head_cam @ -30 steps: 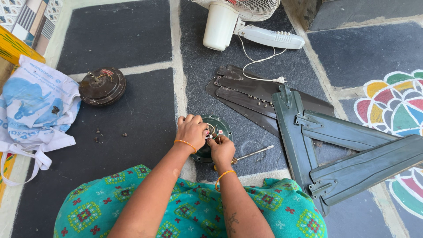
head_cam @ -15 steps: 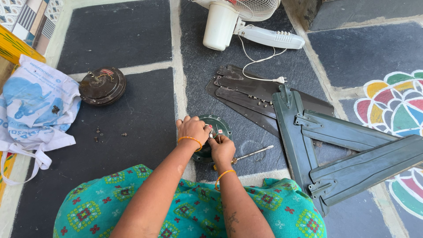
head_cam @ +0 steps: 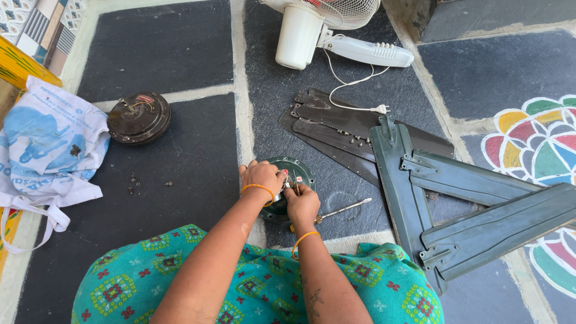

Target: The person sits on the floor and works on the internal wiring of a disassembled electric fan motor. They connect wires to a capacitor and use a screwdriver to tighten the connections.

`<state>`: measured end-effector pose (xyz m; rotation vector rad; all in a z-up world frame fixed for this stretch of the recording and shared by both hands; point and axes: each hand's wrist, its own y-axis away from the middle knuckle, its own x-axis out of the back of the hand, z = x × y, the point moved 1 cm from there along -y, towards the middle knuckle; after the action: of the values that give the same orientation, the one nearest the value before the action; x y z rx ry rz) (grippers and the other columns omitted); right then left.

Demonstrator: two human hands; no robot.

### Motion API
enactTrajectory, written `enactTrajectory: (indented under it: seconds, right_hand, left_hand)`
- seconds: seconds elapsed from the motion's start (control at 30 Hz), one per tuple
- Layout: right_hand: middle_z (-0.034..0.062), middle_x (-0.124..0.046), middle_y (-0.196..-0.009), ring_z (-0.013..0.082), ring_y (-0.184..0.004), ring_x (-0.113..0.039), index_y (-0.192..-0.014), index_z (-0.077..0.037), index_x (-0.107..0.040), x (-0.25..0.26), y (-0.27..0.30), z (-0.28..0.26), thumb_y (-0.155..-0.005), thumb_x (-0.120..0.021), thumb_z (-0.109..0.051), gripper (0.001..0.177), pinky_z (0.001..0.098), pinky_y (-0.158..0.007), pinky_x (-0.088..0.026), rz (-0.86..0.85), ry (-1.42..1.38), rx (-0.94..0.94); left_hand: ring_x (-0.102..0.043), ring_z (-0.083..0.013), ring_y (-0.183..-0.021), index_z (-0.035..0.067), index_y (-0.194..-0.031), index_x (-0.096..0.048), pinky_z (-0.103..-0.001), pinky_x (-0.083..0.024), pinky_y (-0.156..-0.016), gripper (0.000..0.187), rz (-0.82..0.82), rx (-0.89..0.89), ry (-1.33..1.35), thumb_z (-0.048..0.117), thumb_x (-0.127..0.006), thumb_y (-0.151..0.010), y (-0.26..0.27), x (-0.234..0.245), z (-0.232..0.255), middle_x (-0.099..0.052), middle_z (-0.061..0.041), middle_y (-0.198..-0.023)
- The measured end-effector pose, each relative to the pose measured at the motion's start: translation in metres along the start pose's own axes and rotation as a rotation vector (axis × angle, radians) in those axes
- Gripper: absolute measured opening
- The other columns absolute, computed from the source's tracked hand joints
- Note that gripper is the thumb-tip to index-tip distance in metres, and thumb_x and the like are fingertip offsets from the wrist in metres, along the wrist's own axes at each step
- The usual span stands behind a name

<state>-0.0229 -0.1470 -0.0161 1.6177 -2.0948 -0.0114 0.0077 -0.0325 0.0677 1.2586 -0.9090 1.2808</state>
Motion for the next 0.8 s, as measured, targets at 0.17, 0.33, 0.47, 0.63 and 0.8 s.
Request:
enactTrajectory:
  seconds: [0.17, 0.33, 0.47, 0.63, 0.8]
  right_hand:
    - [0.0103, -0.078, -0.081, 0.0198, -0.075, -0.074, -0.097, -0.007, -0.08, 0.002, 0.002, -0.002, -0.08, -0.08, -0.025, 0.025, 0.0356, -0.076, -0.056, -0.001, -0.017, 0.006]
    - [0.0104, -0.078, -0.081, 0.0193, -0.074, -0.074, -0.097, -0.007, -0.08, 0.001, 0.003, -0.003, -0.08, -0.081, -0.025, 0.025, 0.035, -0.076, -0.056, 0.001, -0.027, 0.015]
    - [0.0095, -0.078, -0.082, 0.0188, -0.074, -0.074, -0.097, -0.007, -0.08, 0.0, 0.003, -0.002, -0.08, -0.082, -0.025, 0.026, 0.0345, -0.075, -0.056, 0.007, -0.034, 0.011]
    - [0.0094, -0.079, -0.083, 0.0173, -0.075, -0.075, -0.099, -0.008, -0.08, -0.002, 0.002, 0.0, -0.079, -0.083, -0.024, 0.026, 0.0339, -0.075, -0.056, 0.017, -0.057, 0.047]
    - [0.0106, -0.079, -0.083, 0.0182, -0.075, -0.075, -0.096, -0.007, -0.081, -0.002, 0.002, 0.0, -0.079, -0.083, -0.024, 0.025, 0.0339, -0.076, -0.057, 0.006, -0.041, 0.028]
  left_hand:
    - [-0.058, -0.0233, -0.111, 0.018, -0.099, -0.081, -0.044, -0.035, -0.101, 0.038, -0.016, -0.013, -0.01, 0.047, -0.056, -0.098, 0.001, 0.001, 0.001, -0.071, -0.001, -0.111]
    - [-0.056, -0.0211, -0.114, 0.018, -0.1, -0.08, -0.044, -0.035, -0.101, 0.034, -0.028, -0.15, -0.139, 0.045, -0.059, -0.098, 0.002, 0.01, 0.003, -0.068, 0.0, -0.113]
    - [-0.054, -0.0203, -0.116, 0.017, -0.104, -0.078, -0.044, -0.034, -0.102, 0.031, -0.077, -0.228, -0.205, 0.042, -0.062, -0.098, 0.002, 0.02, 0.006, -0.066, 0.0, -0.114]
    - [-0.054, -0.0206, -0.118, 0.018, -0.105, -0.078, -0.044, -0.034, -0.103, 0.027, -0.113, -0.257, -0.231, 0.039, -0.066, -0.094, 0.005, 0.03, 0.007, -0.065, -0.001, -0.116]
    - [-0.054, -0.0217, -0.118, 0.018, -0.104, -0.079, -0.045, -0.032, -0.107, 0.024, -0.07, -0.326, -0.306, 0.036, -0.065, -0.095, 0.008, 0.034, 0.008, -0.066, -0.001, -0.115]
